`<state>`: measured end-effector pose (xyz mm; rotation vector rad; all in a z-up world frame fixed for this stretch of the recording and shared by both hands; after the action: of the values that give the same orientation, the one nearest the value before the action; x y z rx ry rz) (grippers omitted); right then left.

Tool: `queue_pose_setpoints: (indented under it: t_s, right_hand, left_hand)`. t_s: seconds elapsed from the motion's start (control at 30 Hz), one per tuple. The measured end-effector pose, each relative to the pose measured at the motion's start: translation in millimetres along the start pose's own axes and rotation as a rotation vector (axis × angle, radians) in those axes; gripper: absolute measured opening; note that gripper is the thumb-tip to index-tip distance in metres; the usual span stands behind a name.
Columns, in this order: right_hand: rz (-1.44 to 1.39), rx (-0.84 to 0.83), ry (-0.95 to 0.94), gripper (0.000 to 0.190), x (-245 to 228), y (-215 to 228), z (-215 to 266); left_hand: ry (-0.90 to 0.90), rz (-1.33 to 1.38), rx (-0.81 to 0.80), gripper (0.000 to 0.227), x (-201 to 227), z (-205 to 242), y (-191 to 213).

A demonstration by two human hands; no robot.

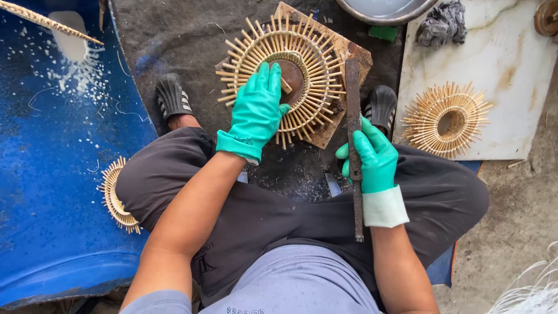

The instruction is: The recorder is assembling a decorative rattan frame by inserting and securing sticks into a wooden base.

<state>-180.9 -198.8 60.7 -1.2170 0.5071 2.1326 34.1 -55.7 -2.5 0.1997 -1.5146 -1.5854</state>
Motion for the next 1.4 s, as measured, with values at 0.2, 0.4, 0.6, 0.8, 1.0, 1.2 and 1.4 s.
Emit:
queue_pose_setpoints:
  t_s: [0.2, 0.4, 0.6, 0.8, 1.0, 1.2, 1.4]
  right_hand:
    - [-0.047, -0.037, -0.148, 0.045, 31, 2, -10]
    - [-0.039, -0.044, -0.144, 0.047, 34, 6, -12]
    - [-0.152, -0.004, 0.023, 0.046, 15, -16, -2]
    - [-0.119, -0.101, -0.099, 0.046, 32, -35, -8]
    - [-0.115, -0.102, -0.123, 0.046, 37, -19, -6]
    - [-0.123, 0.028, -0.145, 0.043, 42, 5, 13]
    - [-0.14, 0.066, -0.001, 0.046, 21, 7, 7]
  left_hand:
    - [-0.009, -0.119, 0.05, 0.093, -4, -6, -5]
    - [-0.061, -0.067, 0.061, 0.088, -8, -9, -2]
    - [-0.089, -0.253, 0.128, 0.081, -13, -13, -15]
    - [-0.015, 0.031, -0.017, 0.089, -5, -17, 5]
    - [-0.051, 0.012, -0.038, 0.088, -4, -18, 1]
    - [-0.064, -0.083, -0.071, 0.087, -4, -14, -10]
    - [-0.06, 0.079, -0.078, 0.082, -1, -13, 17]
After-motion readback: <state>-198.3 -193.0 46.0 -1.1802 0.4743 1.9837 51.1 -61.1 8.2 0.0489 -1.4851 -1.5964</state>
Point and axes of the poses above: each hand's wrist, its own z-axis away from the middle knuckle, its own y-axis out of the back of the hand, x = y × z, the point moved 7 cm from there along -z, towards the middle knuckle, and after that the axes turned 6 degrees about y, right-handed, at the moved point
